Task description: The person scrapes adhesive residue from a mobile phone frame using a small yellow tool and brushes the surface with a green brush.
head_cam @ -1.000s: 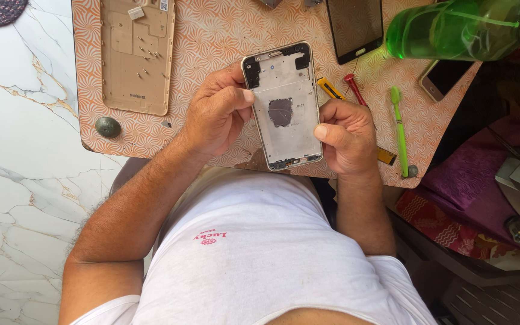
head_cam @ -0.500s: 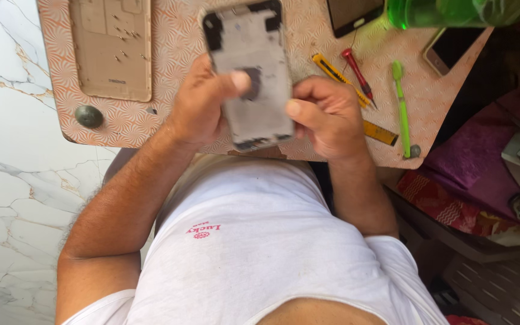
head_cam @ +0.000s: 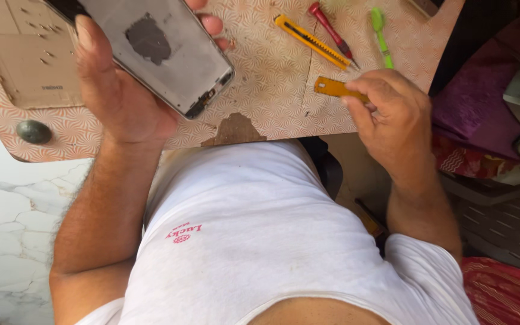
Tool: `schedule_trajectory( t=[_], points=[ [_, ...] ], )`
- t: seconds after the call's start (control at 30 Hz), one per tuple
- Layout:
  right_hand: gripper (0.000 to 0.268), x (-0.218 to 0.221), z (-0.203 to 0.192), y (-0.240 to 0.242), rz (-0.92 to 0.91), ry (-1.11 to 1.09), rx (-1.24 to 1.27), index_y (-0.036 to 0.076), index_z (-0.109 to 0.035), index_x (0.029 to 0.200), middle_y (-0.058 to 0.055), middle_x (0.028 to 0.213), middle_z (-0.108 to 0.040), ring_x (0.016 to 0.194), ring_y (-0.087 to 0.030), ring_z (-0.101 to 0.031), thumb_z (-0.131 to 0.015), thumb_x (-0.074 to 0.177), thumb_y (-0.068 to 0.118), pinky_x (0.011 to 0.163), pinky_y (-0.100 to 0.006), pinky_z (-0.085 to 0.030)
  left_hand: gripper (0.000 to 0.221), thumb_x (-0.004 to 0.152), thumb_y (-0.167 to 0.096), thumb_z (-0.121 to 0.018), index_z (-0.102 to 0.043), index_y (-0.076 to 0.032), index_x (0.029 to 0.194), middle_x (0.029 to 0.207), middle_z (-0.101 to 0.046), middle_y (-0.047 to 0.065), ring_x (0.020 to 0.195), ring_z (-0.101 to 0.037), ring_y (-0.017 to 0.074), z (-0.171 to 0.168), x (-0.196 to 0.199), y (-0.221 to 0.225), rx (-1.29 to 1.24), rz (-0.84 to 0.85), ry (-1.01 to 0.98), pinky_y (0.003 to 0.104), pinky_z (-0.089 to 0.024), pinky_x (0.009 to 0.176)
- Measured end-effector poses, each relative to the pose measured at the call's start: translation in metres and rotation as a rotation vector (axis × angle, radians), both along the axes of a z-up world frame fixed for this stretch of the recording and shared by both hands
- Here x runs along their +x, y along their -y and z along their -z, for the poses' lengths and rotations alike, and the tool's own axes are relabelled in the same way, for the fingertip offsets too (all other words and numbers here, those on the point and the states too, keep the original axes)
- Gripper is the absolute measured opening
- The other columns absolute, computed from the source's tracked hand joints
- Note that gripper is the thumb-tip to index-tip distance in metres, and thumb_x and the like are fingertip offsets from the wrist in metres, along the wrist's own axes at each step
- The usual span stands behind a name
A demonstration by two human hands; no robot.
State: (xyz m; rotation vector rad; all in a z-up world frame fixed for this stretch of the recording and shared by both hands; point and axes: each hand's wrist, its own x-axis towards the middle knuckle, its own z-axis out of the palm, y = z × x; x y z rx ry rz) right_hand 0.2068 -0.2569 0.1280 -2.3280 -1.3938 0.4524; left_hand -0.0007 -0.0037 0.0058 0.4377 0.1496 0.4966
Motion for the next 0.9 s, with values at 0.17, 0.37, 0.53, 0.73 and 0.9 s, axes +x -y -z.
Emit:
schedule_trajectory(
  t=[0.17,0.37,0.53,0.73,0.9],
  points=[
    [0.026,0.004,0.000,0.005,-0.054,0.192,-0.154,0.002,-0.071,0.110,-0.014,0.110,-0.071,0.100,-0.032,-0.070,-0.085,0.089,0.001,0.090,-0.041,-0.057,0.069,0.107,-0.062,-0.052,-0.051,0.000,0.138,0.127,-0.060,0.017,0.114,-0.064,0.0270,-0.003,-0.001,0.001,0.083,-0.063,-0.063,0.043,-0.057,0.098],
    [0.029,0.014,0.010,-0.001,-0.031,0.096,-0.207,0.002,-0.071,0.117,-0.014,0.105,-0.072,0.095,-0.030,-0.072,-0.082,0.090,-0.003,0.085,-0.040,-0.057,0.070,0.107,-0.064,-0.051,-0.053,-0.001,0.136,0.125,-0.061,0.017,0.113,-0.064,0.0266,-0.011,-0.011,-0.003,0.178,-0.157,-0.094,0.042,-0.057,0.097],
    [0.029,0.015,0.007,-0.002,-0.051,0.008,-0.195,0.000,-0.068,0.118,-0.017,0.104,-0.070,0.091,-0.026,-0.071,-0.080,0.092,-0.002,0.082,-0.037,-0.057,0.070,0.107,-0.066,-0.051,-0.054,-0.002,0.134,0.124,-0.062,0.017,0.112,-0.065,0.0263,-0.015,-0.015,-0.007,0.248,-0.208,-0.109,0.042,-0.057,0.097],
    [0.037,0.013,0.008,-0.001,0.053,-0.057,-0.239,0.000,-0.070,0.119,-0.014,0.099,-0.069,0.085,-0.024,-0.069,-0.083,0.085,0.001,0.075,-0.035,-0.056,0.071,0.107,-0.069,-0.050,-0.056,-0.002,0.132,0.122,-0.063,0.017,0.111,-0.065,0.0259,-0.020,-0.008,-0.008,0.212,-0.139,-0.065,0.041,-0.057,0.097],
    [0.023,0.006,-0.003,-0.009,0.073,0.030,-0.308,0.001,-0.069,0.094,-0.016,0.094,-0.067,0.075,-0.027,-0.065,-0.088,0.083,0.007,0.070,-0.038,-0.054,0.079,0.105,-0.071,-0.047,-0.053,0.001,0.137,0.127,-0.061,0.018,0.113,-0.065,0.0273,-0.019,-0.007,-0.008,-0.013,-0.043,-0.017,0.045,-0.057,0.098]
  ],
)
